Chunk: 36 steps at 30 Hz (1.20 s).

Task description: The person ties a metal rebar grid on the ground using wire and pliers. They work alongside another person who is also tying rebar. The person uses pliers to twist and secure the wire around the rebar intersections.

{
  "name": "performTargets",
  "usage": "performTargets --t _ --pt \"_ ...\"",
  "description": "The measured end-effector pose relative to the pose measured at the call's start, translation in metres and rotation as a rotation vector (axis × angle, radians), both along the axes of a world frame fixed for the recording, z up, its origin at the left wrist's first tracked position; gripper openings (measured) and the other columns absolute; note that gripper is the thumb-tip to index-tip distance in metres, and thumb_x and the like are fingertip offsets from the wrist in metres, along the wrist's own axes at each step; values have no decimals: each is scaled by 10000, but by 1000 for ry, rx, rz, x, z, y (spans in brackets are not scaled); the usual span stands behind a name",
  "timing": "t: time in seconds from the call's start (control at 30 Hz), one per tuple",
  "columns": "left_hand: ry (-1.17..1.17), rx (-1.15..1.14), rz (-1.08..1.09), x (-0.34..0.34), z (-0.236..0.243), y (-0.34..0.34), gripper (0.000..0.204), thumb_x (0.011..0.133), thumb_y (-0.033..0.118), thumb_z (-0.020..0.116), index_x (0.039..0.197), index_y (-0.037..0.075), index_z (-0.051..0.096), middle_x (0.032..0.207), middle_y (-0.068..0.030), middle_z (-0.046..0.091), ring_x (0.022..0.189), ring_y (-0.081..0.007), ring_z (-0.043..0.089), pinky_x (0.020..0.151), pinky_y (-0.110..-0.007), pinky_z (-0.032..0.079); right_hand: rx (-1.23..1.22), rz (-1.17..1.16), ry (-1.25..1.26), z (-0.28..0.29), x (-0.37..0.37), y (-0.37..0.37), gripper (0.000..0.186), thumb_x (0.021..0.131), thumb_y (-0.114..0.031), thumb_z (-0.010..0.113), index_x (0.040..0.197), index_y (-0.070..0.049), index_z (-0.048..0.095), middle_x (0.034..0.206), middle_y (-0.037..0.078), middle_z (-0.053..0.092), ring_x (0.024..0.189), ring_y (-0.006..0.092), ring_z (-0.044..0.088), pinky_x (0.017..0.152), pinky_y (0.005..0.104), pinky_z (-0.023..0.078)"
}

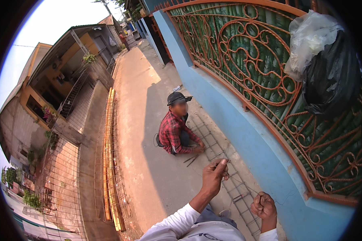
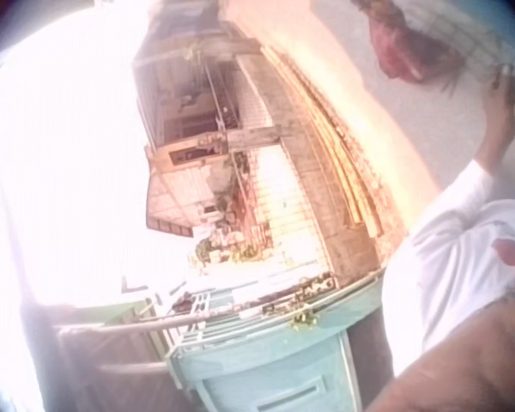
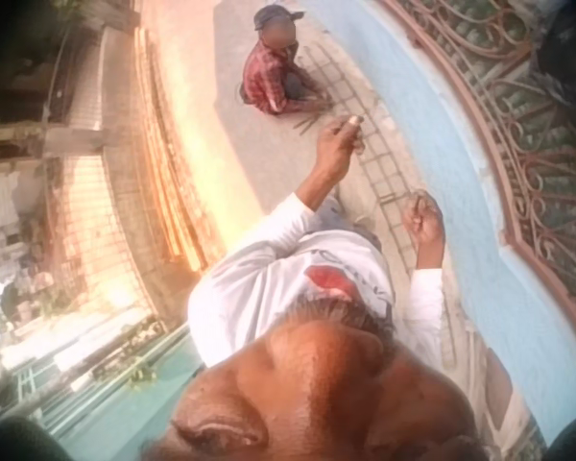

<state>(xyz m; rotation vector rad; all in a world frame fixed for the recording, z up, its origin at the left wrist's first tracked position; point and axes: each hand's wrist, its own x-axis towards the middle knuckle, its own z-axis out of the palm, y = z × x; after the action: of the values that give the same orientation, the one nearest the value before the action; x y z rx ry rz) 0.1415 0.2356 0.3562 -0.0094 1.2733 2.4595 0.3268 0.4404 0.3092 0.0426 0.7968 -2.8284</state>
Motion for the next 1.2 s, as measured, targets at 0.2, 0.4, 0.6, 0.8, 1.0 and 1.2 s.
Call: performTargets --t 0.2,0.4,0.6,0.8,1.0,1.2 --pt "97 -60 5 6 21 13 257 980 203 719 1034 -46 692 756 -44 598 606 -109 539 522 -276 468 772 -180 -320 16 -23 -13 210 1047 -211 596 1109 -35 693 637 -37 456 548 72 381 491 261 341" --pt "129 -162 -16 -1 18 16 235 971 211 728 968 -18 674 667 -18 554 540 -92 480 499 -255 402 1084 409 -88 70 -20 -41 228 1050 -140 554 1173 -25 708 671 -24 476 600 78 401 545 255 350" --pt "118 -124 64 -5 16 3 197 971 216 731 922 36 667 665 -3 558 542 -93 481 493 -244 400 324 235 72 29 5 -33 304 1015 -251 657 1141 22 693 618 9 514 529 80 413 495 262 342" --pt "75 -51 77 -15 4 12 213 987 254 712 934 55 659 706 -7 562 588 -104 507 508 -256 430 537 -208 -206 21 -9 -20 294 1047 -265 607 1196 -20 674 594 8 525 496 79 449 473 259 334" --pt "204 -68 87 -15 9 10 251 1015 276 667 862 103 570 645 37 464 522 -48 391 439 -223 320 1009 -57 -269 15 -30 -39 292 1089 -241 493 1245 -66 667 632 22 534 558 99 498 620 308 452" --pt "325 -391 -31 8 18 30 360 1050 362 591 886 49 515 707 -9 445 609 -115 385 530 -277 339 876 300 107 8 3 -46 248 1069 -268 539 1072 -55 666 653 -3 516 550 88 466 525 293 387"
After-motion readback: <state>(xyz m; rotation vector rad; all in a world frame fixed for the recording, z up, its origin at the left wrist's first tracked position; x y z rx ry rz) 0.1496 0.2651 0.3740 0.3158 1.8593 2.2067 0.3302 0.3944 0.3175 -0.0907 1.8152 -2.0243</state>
